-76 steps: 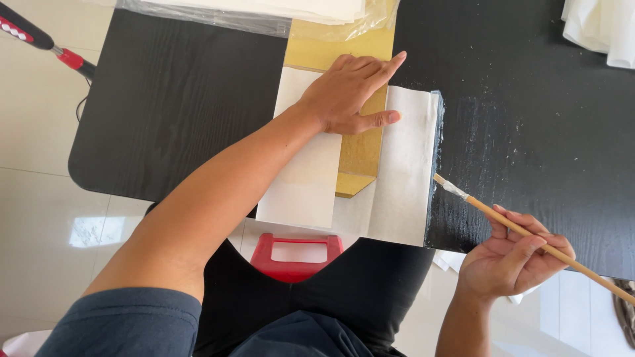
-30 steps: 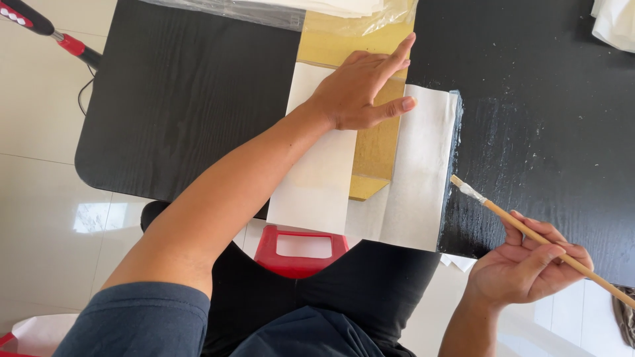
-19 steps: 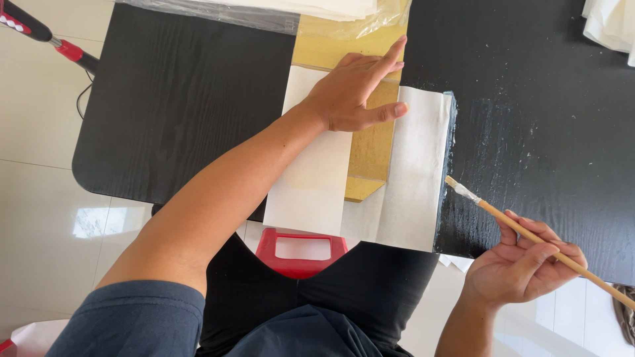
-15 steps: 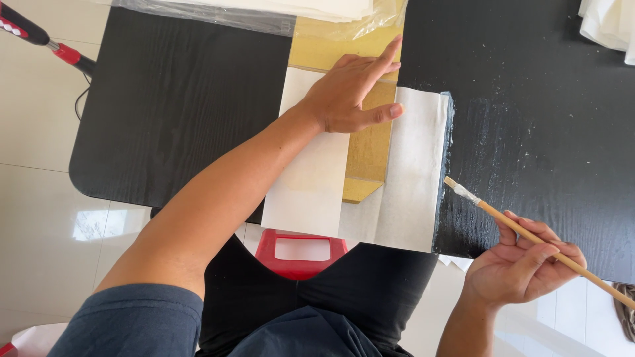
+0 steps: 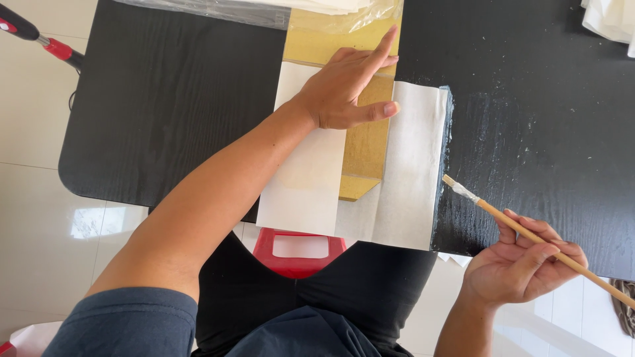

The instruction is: The person is manually forming paper tubes by folding white paper sheets around a cardboard template and applying glue with a brush.

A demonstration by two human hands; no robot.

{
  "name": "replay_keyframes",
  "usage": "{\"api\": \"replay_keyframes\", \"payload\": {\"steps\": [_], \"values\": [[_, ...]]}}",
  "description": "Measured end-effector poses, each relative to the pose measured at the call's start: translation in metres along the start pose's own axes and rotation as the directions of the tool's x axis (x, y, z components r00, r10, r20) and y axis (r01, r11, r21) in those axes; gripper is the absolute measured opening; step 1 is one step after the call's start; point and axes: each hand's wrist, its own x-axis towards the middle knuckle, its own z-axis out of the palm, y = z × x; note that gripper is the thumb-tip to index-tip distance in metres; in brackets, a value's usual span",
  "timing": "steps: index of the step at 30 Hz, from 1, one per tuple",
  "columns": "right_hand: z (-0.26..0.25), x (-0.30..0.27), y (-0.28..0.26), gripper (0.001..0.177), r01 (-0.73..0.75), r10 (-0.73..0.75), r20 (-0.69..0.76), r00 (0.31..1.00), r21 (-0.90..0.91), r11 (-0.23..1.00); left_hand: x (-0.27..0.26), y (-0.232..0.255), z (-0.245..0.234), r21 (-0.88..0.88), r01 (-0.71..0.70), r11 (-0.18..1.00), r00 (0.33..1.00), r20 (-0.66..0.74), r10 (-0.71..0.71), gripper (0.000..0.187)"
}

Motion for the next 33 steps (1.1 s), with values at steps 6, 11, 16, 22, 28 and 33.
{"api": "replay_keyframes", "payload": {"steps": [6,11,16,22,28,33], "values": [[0.0048,0.0001,-0.0040,0.011,-0.004,0.003,-0.027,1.000,-0.023,1.000,0.0002,-0.0013,0.0017,0.007,0.004,1.000,1.000,-0.009,-0.004,0.095],[0.0032,0.0002,-0.0019,0.012,-0.002,0.001,-0.025,1.000,-0.026,1.000,0.0003,-0.0013,0.0026,0.013,0.011,1.000,1.000,-0.008,-0.011,0.095],[0.0039,0.0008,-0.0020,0.011,0.003,-0.004,-0.020,1.000,-0.034,0.999,0.0000,-0.0010,0.0027,0.019,0.009,1.000,1.000,-0.012,-0.009,0.095],[0.0029,-0.0017,-0.0014,0.008,-0.018,0.017,-0.051,0.999,-0.019,1.000,-0.0004,-0.0007,0.0017,0.008,0.009,1.000,1.000,-0.008,-0.009,0.094],[0.0036,-0.0014,-0.0025,0.008,-0.028,0.027,-0.054,0.998,-0.021,0.999,-0.0013,0.0012,0.0013,-0.006,0.027,1.000,1.000,-0.002,-0.027,0.094],[0.0041,-0.0005,-0.0023,0.008,-0.027,0.025,-0.056,0.998,-0.043,0.999,-0.0007,-0.0006,0.0018,0.004,0.007,1.000,1.000,-0.013,-0.007,0.096]]}}
